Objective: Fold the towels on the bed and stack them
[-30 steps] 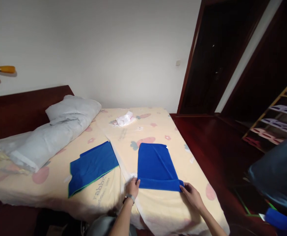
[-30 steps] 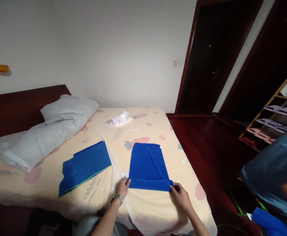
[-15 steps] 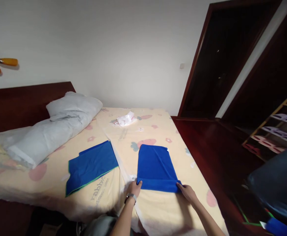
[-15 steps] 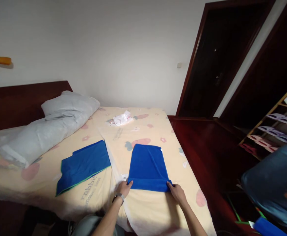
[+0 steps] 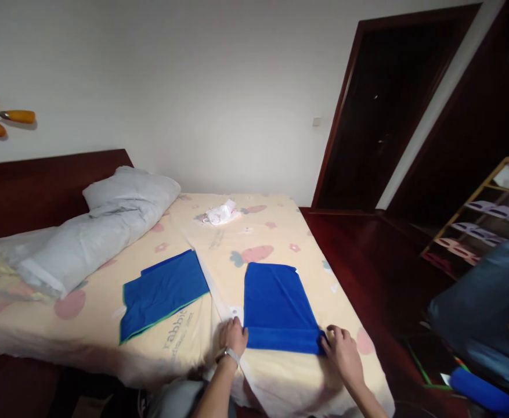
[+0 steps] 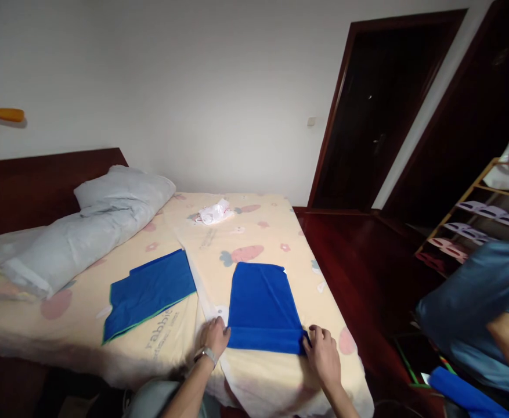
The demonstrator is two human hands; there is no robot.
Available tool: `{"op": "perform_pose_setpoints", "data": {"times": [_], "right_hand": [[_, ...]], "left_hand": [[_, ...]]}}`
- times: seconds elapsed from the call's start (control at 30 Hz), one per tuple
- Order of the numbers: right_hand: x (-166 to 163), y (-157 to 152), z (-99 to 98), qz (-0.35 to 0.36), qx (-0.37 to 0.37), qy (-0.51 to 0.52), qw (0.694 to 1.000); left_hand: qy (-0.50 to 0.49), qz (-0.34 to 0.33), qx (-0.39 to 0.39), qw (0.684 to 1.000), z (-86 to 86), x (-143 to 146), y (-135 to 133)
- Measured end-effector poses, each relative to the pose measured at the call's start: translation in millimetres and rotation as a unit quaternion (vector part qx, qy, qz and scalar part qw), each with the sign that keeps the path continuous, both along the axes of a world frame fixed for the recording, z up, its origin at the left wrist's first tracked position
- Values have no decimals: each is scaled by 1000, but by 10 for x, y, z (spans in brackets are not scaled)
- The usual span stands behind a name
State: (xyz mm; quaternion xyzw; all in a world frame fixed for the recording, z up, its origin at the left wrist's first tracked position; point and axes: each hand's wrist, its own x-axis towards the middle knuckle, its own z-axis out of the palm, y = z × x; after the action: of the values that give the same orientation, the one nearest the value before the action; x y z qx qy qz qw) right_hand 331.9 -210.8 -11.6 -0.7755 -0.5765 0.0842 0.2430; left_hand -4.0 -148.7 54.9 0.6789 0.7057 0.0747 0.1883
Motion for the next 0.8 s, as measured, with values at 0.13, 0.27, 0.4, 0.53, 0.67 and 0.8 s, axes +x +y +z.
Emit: {"op": "perform_pose_setpoints", "data": {"times": [0.13, 0.27, 0.4, 0.53, 0.67, 0.8], "right_hand": [[-29, -66, 79, 172, 13, -21, 985], [35, -73, 10, 212, -21, 16, 977], [94, -25, 11, 169, -15, 92, 981], [127, 105, 64, 95, -29, 233, 967], [165, 275, 52, 37, -54, 284, 957], [180, 389, 12, 26, -64, 281, 957]], "left_hand": [[-65, -156, 80, 982, -21, -45, -108], [-77, -264, 1, 961, -275, -116, -137], [-106, -242, -5, 965, -427, -154, -10], [-225, -116, 3, 967, -445, -111, 159], [-279, -6, 3, 960, -526, -34, 296], [-249, 60, -2, 967, -560, 30, 386]]}}
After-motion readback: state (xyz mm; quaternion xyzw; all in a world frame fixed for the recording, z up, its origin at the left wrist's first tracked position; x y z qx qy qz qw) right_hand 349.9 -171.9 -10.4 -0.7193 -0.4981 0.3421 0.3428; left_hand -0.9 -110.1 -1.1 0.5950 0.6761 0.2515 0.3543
